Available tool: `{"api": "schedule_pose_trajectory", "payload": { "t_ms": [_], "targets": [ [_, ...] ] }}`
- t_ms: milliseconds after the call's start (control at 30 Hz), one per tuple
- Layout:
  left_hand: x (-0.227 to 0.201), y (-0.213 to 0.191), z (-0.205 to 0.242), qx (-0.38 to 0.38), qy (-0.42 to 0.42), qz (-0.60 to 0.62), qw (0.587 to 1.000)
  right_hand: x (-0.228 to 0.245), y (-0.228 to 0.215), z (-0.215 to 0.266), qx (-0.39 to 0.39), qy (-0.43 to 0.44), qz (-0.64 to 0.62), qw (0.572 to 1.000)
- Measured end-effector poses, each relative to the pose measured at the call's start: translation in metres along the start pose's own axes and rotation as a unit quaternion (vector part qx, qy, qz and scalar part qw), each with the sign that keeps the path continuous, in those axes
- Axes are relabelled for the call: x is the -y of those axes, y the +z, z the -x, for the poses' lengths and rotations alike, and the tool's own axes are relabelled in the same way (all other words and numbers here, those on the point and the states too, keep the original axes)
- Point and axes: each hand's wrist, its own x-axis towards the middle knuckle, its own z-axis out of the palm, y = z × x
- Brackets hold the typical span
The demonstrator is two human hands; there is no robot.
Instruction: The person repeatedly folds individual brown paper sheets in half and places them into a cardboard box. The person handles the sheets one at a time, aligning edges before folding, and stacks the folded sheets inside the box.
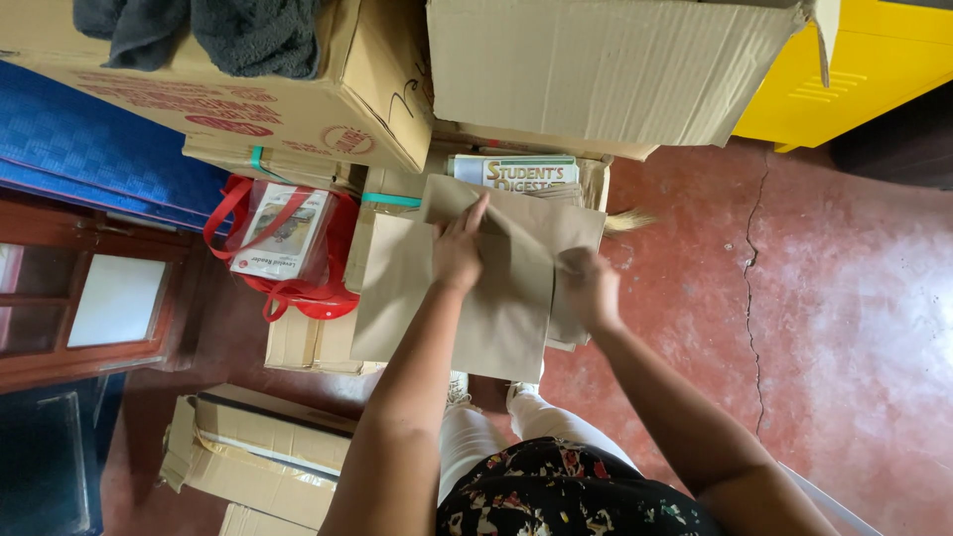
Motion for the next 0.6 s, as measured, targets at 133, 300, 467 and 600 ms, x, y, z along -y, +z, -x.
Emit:
{"api": "schedule_pose_trajectory", "payload": {
  "t_ms": [133, 300, 467, 600],
  "targets": [
    [0.016, 0.031, 0.001, 0.029, -0.006, -0.044, 0.999, 0.003, -0.022, -0.027, -0.035, 0.182, -0.031, 0.982],
    [0.032, 0.048, 0.001, 0.170, -0.067, -0.065, 0.981, -0.024, -0.016, -0.035, 0.008, 0.334, -0.137, 0.933],
    [0.052, 0.051, -0.008, 0.145, -0.092, -0.083, 0.982, -0.017, -0.027, -0.040, -0.053, 0.261, -0.208, 0.941],
    [0.079, 0.050, -0.018, 0.103, -0.143, -0.106, 0.979, -0.031, -0.049, -0.060, -0.064, 0.055, -0.250, 0.965]
  ]
}}
